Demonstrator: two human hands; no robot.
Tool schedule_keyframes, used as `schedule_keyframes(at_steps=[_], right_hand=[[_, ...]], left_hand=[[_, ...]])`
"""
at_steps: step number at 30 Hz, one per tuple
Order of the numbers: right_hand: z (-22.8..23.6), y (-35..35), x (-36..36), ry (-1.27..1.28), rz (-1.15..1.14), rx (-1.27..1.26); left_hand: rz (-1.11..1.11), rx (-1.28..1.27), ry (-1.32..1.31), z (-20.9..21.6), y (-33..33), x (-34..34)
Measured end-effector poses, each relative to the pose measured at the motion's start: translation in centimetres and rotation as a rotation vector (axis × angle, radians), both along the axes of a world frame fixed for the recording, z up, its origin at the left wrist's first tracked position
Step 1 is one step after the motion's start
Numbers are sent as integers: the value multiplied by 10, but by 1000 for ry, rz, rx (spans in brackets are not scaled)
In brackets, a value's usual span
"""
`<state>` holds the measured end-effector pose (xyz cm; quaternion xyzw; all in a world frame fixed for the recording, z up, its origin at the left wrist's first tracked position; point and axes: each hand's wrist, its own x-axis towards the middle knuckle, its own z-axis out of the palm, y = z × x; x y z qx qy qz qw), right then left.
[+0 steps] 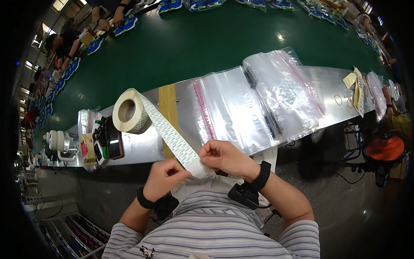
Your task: The person applies adhesive labels from a roll onto a stack of clear plastic bags on a factory table. They peel each label, smooth it onto the bag, and move the bag to a completed pile. Other workers are visible in the background packaging blue shoes.
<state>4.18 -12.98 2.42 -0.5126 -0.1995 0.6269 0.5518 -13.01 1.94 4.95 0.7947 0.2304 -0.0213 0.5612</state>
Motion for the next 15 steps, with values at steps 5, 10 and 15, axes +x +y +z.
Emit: schedule_keyframes(at_steps=[5,10,15], right_hand=[[10,6,7,-63,-47,180],[8,20,3,-28,-103,260],[12,31,-9,-480,-241,251]], left_hand=[[103,621,-417,22,-3,18],[119,148,-353,6,-9,35],[284,-65,-347,3,-4,33]])
